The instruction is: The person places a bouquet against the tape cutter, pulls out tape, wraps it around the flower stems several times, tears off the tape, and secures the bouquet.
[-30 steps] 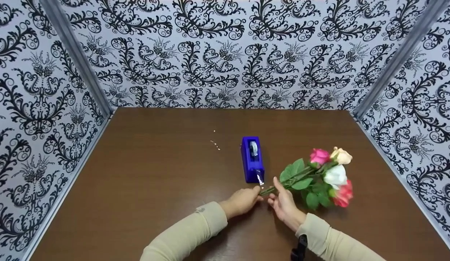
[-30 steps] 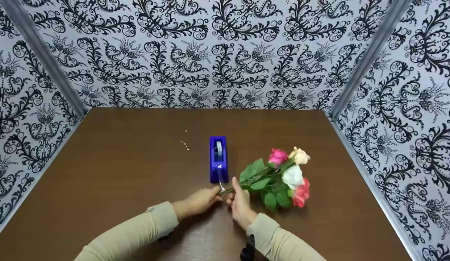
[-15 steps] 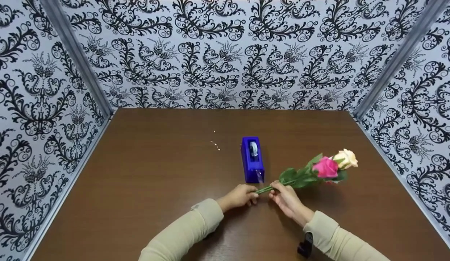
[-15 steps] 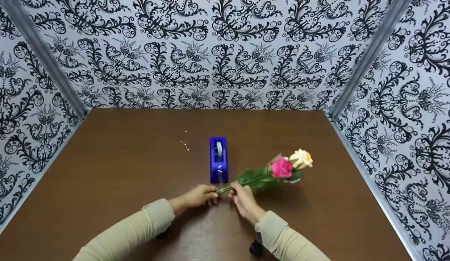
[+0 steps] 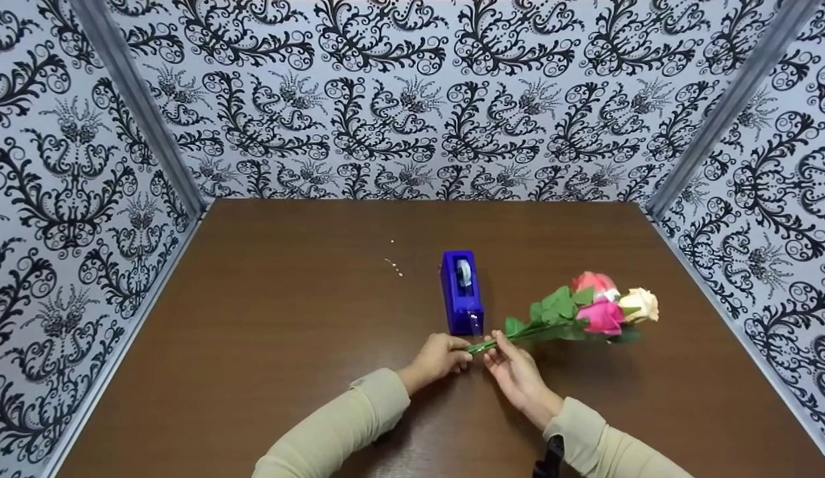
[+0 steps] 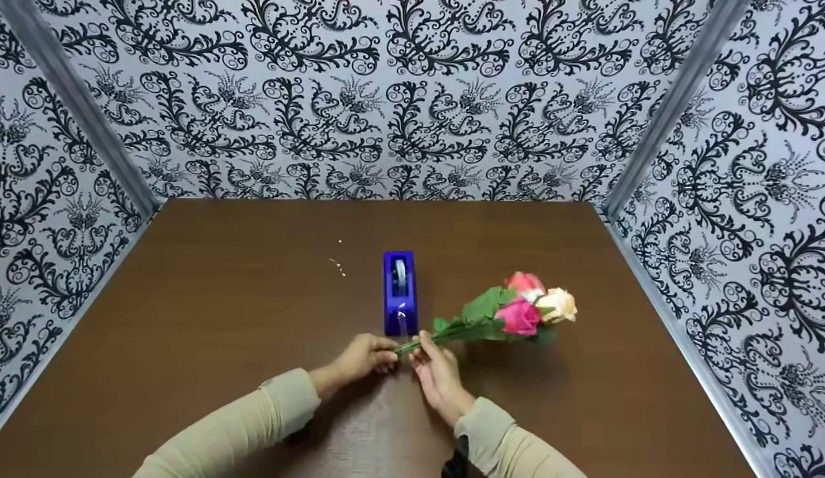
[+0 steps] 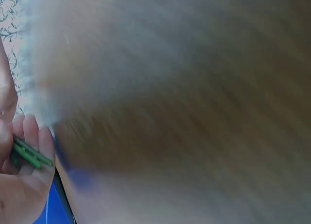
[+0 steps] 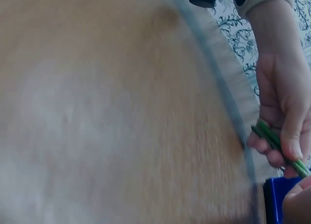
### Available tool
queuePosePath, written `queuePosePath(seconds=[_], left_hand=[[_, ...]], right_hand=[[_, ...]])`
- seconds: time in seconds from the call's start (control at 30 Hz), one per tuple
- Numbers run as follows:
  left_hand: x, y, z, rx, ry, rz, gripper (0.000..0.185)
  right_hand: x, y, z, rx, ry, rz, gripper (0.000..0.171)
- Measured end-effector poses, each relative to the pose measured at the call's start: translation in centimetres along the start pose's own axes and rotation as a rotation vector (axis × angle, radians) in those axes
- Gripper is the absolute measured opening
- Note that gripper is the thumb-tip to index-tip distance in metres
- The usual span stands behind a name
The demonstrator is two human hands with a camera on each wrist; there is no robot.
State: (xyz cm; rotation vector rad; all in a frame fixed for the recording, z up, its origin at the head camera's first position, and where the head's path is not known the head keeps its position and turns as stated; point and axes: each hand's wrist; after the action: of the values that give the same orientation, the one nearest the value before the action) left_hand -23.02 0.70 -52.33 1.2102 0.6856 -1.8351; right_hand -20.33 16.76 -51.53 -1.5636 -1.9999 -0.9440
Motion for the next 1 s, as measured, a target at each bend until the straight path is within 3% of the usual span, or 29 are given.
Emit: queuePosePath(seconds=[0.17, 0.3, 0.4, 0.5, 0.6, 0.7, 0.83, 1.0], left_hand=[[-0.2, 0.0, -0.1, -0.038, 0.0, 0.01, 0.011], [-0.3, -0.1, 0.3, 0.014, -0.012, 0.025, 0.017], [-0.2, -0.3, 0.5, 0.069, 0.042, 0.063, 0.023], [-0.1, -0.3, 0.6, 0.074, 0.14, 0.115, 0.023], [-0.1, -0.2, 0.6, 0.028, 0.232, 0.155, 0.02], [0.1, -0.3, 0.5, -0.03, 0.278, 0.142, 0.019], [0.4, -0.4, 0.2, -0.114, 0.258, 0.108, 0.017], [0.2, -0.5, 0.0, -0.198, 0.216, 0.152, 0.013]], right_hand=[[-0.1, -0.1, 0.0, -0.006, 0.06, 0.027, 0.023], [0.0, -0.4, 0.1, -0.029, 0.152, 0.035, 0.022], [0.2, -0.8, 0.1, -0.026, 0.222, 0.032, 0.021], [0.3, -1.2, -0.1, -0.01, 0.253, 0.016, 0.019], [0.2, -1.4, -0.4, -0.017, 0.227, 0.001, 0.019], [-0.1, -1.5, -0.8, -0.048, 0.183, 0.002, 0.016], [-0.6, -1.5, -1.3, -0.093, 0.207, 0.04, 0.01], [-0.9, -1.7, -1.7, -0.15, 0.238, 0.105, 0.013]])
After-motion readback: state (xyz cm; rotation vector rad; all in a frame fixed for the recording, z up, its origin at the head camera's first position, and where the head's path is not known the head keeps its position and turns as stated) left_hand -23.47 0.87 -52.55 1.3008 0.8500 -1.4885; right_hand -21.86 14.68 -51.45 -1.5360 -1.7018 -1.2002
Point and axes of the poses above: each hand's wrist, its own y-axis away from the middle knuckle, its own z-axis out of the back of the hand, x = y × z, and after that the axes turned 4 degrees about x, right-handed
